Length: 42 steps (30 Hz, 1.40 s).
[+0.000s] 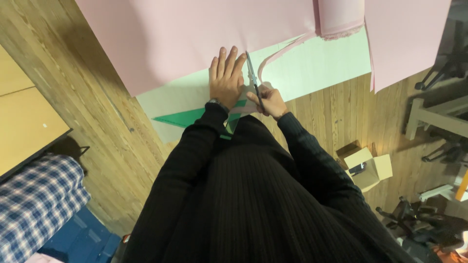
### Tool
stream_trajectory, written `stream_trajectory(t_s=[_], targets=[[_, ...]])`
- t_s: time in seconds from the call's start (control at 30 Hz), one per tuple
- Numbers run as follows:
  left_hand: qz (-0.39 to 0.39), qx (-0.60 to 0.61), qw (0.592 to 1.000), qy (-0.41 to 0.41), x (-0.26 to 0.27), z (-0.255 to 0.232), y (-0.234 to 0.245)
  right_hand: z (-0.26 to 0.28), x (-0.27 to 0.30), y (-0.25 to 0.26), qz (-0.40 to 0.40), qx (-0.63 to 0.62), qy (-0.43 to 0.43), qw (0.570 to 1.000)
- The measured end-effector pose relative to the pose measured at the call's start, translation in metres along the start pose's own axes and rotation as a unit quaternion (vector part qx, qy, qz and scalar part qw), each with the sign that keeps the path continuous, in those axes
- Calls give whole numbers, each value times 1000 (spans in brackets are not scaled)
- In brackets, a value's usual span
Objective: Measuring and cutting a large piece of pink leather on a workshop table using a ruler, pencil, and scissors.
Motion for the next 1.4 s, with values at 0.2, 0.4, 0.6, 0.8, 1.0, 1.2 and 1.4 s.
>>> stream_trajectory(t_s=[0.2,0.4,0.6,0.8,1.0,1.2,1.4], targets=[[-11,7,1000,4,3,3,0,-1,-2,0,14,-55,7,998],[-22,3,1000,2,3,5,-2,0,-3,0,12,-25,-13,1000],[-15,22,1000,11,4,4,1,5,-2,-3,21,-63,-3,998],[-18,29,999,17,3,4,1,10,-2,-1,19,-61,-10,998],[-15,32,999,19,1,4,1,21,0,4,1,-23,-12,1000],[-15,28,999,18,3,6,-3,27,-7,8,-3,-16,-9,1000],[2,21,1000,22,2,7,-5,34,-11,9,3,-29,-2,1000]])
Point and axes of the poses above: each hand's wrist, its own x-axis away from the middle knuckle, its own y-axis out of the back of the hand, z = x × y, the point moved 10 cm from there along -x, towards the middle knuckle, and after that the axes turned 14 degrees about x, right-handed, at the moved point
